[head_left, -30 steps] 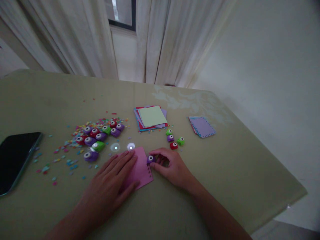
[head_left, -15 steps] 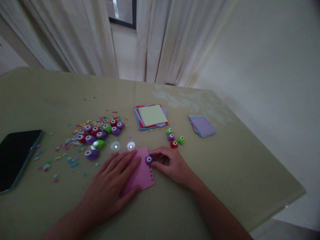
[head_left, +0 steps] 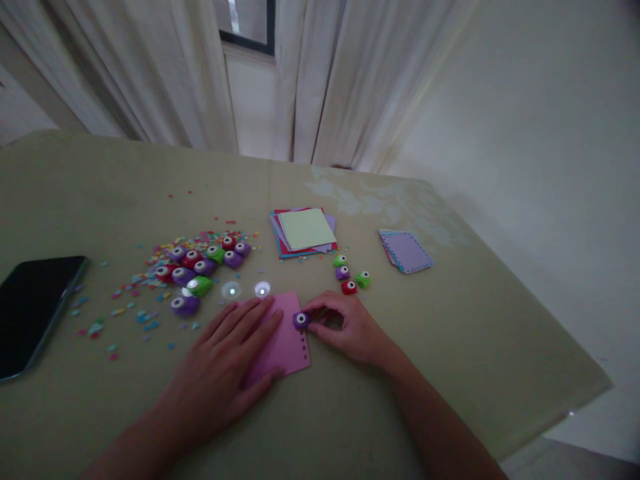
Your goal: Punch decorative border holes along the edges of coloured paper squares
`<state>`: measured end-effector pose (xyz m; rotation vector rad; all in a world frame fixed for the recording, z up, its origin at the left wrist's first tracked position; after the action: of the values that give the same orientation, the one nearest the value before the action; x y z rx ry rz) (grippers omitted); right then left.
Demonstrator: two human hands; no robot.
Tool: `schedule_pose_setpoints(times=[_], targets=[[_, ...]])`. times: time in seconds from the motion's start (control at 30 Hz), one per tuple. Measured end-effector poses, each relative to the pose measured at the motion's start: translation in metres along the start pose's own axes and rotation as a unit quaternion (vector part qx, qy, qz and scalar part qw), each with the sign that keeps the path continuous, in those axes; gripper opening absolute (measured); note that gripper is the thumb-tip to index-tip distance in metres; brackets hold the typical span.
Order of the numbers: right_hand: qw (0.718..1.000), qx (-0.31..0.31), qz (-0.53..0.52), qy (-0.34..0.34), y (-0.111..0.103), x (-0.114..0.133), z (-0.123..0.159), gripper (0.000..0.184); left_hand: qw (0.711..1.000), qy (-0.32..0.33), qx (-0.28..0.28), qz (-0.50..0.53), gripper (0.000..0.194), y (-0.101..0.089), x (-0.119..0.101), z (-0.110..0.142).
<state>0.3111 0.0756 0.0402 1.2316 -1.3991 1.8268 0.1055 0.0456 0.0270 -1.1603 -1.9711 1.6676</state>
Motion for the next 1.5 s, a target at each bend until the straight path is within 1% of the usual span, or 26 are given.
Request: schedule_pose_setpoints(times=[0.4,0.5,0.83,1.03,1.13,1.23,1.33,1.43,1.5], targets=[[1.000,0.020,0.002,0.009,0.000,0.002,0.000,0.023,1.000,-0.002,0.018,-0.017,0.082,0.004,0.001,0.001],[1.000,0.022,0.002,0.005,0.000,0.001,0.000,0.024,1.000,0.001,0.013,-0.018,0.082,0.003,0.000,0.000],[1.000,0.015,-0.004,0.005,0.000,0.002,0.000,0.023,1.000,0.003,0.015,-0.014,0.082,0.004,0.000,0.000],[1.000,0.018,0.005,0.004,0.000,0.001,0.001,0.024,1.000,0.000,0.004,0.003,0.081,0.001,0.000,0.000],[1.000,0.005,-0.006,0.007,-0.001,0.002,0.000,0.025,1.000,0.007,0.004,0.014,0.081,-0.001,-0.001,-0.002],[0.998,-0.021,-0.027,0.045,-0.004,-0.004,0.000,0.029,0.999,-0.003,-0.017,0.051,0.074,-0.010,0.000,-0.005],[0.993,-0.039,-0.048,0.098,-0.005,-0.014,-0.002,0.030,0.987,-0.059,-0.073,0.128,0.059,-0.028,0.004,-0.009],[0.989,-0.027,-0.059,0.136,0.000,-0.021,-0.007,0.037,0.965,-0.104,-0.126,0.203,0.045,-0.046,0.002,-0.016],[0.987,-0.013,-0.055,0.150,0.003,-0.023,-0.010,0.042,0.957,-0.102,-0.140,0.235,0.040,-0.056,-0.005,-0.024]])
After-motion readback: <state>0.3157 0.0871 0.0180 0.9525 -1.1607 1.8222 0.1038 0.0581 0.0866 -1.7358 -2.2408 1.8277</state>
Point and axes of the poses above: each hand's wrist, its own z-axis away from the middle knuckle, its own y-axis out of the palm, x = y × z, the point moved 8 cm from there along -z, towards the middle knuckle, and after that the axes turned 4 degrees about z, right-handed, at the moved point
